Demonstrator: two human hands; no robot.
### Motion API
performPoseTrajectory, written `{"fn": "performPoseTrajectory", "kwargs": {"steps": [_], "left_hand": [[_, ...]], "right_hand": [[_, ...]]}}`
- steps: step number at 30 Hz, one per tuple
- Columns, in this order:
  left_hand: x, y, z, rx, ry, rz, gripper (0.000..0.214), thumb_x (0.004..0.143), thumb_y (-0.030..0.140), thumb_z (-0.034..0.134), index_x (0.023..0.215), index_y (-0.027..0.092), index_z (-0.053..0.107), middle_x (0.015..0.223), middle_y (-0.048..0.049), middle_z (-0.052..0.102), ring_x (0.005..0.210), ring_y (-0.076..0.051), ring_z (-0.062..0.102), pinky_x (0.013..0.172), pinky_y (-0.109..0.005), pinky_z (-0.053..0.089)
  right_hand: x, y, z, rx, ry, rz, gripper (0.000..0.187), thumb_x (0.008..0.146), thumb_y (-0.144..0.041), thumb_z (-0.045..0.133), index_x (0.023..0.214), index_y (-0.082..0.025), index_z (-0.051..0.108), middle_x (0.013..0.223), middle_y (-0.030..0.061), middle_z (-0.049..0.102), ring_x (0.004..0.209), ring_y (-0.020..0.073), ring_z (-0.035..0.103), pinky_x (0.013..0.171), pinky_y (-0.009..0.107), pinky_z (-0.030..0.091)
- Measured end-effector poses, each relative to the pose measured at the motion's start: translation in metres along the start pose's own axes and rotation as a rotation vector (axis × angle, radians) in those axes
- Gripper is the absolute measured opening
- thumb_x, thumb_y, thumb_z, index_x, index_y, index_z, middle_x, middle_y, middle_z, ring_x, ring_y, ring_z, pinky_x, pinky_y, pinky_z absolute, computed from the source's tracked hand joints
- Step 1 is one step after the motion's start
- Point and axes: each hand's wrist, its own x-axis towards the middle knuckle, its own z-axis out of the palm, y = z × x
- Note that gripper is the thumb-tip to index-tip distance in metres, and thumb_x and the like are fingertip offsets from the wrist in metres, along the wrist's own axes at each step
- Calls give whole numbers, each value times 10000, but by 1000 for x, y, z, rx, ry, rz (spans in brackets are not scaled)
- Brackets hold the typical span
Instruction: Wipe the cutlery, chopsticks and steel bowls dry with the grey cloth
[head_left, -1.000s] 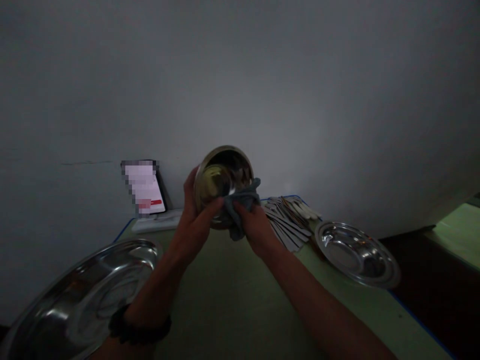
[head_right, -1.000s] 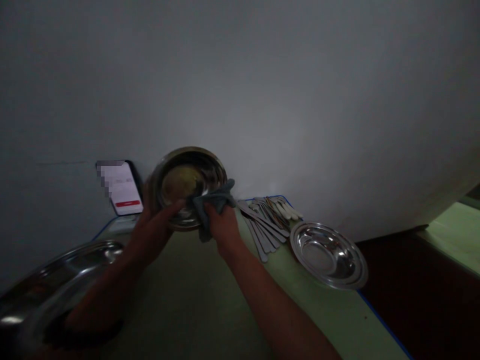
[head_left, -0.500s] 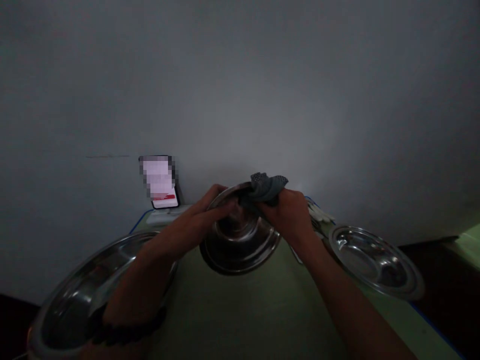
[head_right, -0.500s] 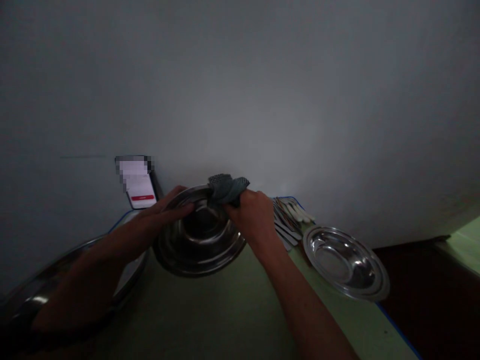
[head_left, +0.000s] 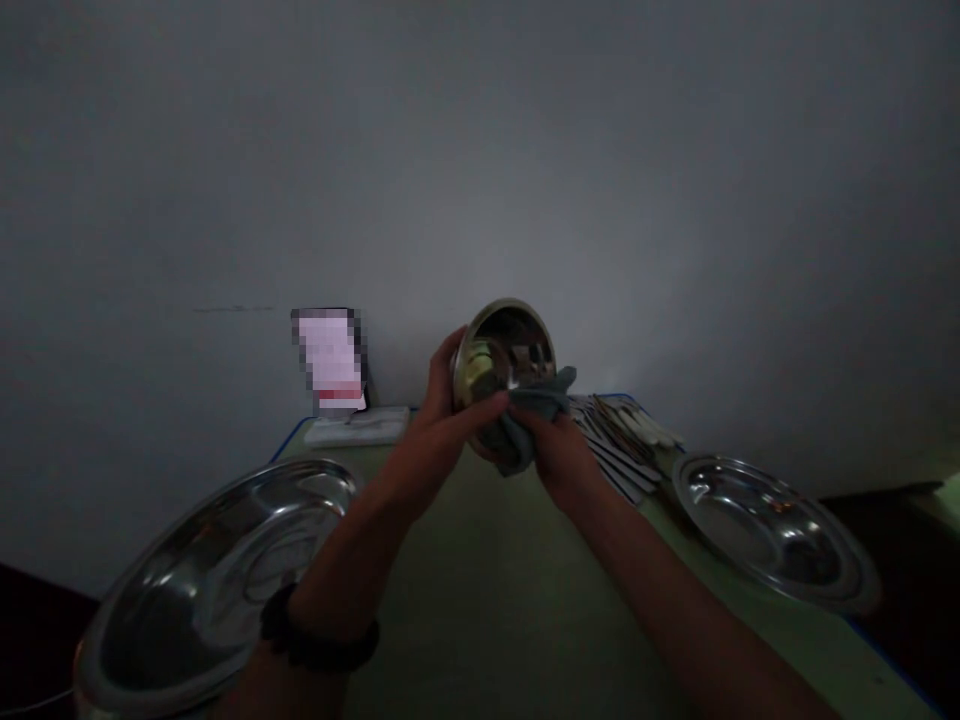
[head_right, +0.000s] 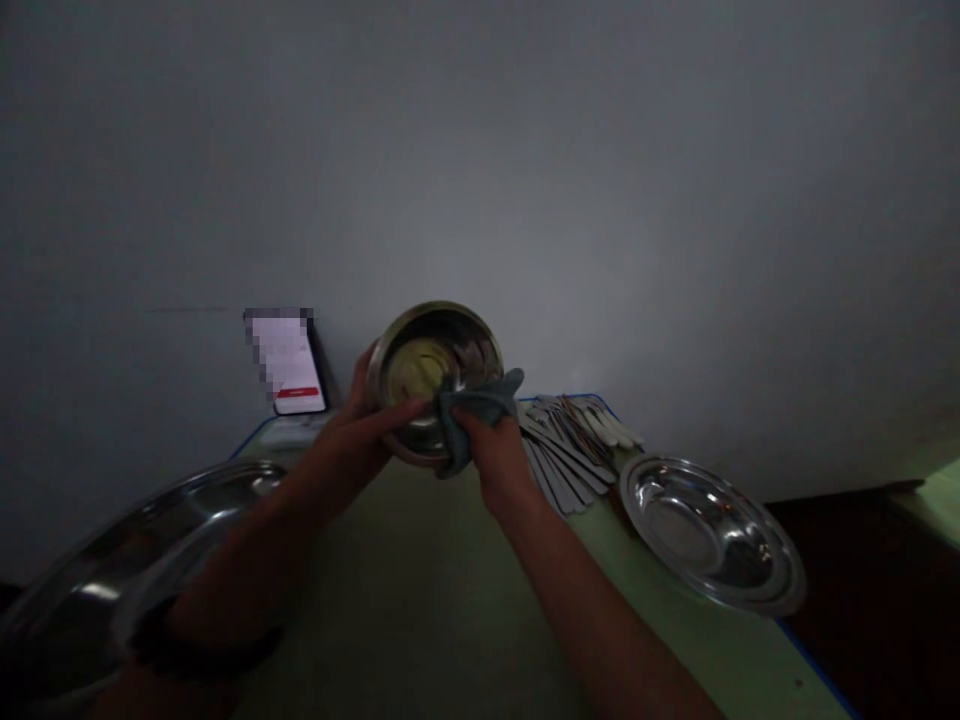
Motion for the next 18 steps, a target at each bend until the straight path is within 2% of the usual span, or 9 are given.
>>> {"fn": "performPoseTrajectory", "kwargs": {"steps": [3, 6, 8, 10, 12, 14, 18], "left_hand": [[-2, 14, -15, 41, -36, -70, 634, 741, 275, 647, 1299, 299, 347, 1249, -48, 562, 1146, -279, 522, 968, -437, 431], [-7, 33, -26, 133, -175, -154, 504, 743, 280, 649, 1215, 305, 474, 1219, -31, 590, 1129, -290, 534, 960, -442, 434], [-10, 41, -27, 179, -240, -170, 477, 743, 289, 647, 1194, 327, 500, 1229, -11, 584, 1137, -296, 525, 946, -444, 444], [-11, 45, -24, 185, -254, -166, 447, 762, 308, 627, 1192, 331, 508, 1208, -6, 597, 1118, -296, 538, 924, -438, 461], [-12, 45, -18, 147, -236, -155, 393, 804, 329, 576, 1192, 307, 516, 1181, -19, 612, 1097, -291, 554, 921, -436, 460], [-12, 43, -10, 101, -196, -115, 374, 831, 340, 538, 1198, 278, 514, 1179, -34, 610, 1103, -288, 548, 941, -449, 440], [-11, 26, 4, 41, -85, -67, 410, 859, 371, 492, 1252, 265, 440, 1262, -46, 550, 1172, -276, 489, 983, -449, 403]], "right_hand": [[4, -24, -15, -289, 20, -211, 252, 660, -285, 663, 891, -182, 668, 915, 72, 713, 836, 222, 664, 747, 377, 525], [1, -48, -25, -727, 24, -453, 197, 691, -320, 642, 818, -178, 694, 825, 90, 717, 791, 242, 663, 681, 359, 500], [-3, -58, -28, -964, 133, -560, 237, 699, -393, 631, 718, -166, 694, 722, 112, 705, 711, 257, 661, 615, 353, 475], [-7, -62, -28, -1107, 242, -632, 319, 692, -466, 619, 616, -161, 674, 633, 124, 681, 634, 257, 648, 569, 349, 450], [-7, -61, -29, -1127, 292, -653, 379, 701, -513, 591, 583, -162, 667, 586, 115, 664, 593, 242, 636, 552, 340, 438], [-3, -57, -30, -1028, 315, -618, 409, 719, -538, 560, 599, -164, 674, 552, 83, 654, 574, 219, 628, 534, 318, 435], [6, -34, -29, -676, 252, -416, 468, 755, -574, 497, 634, -158, 675, 541, 44, 647, 559, 196, 624, 474, 282, 444]]}}
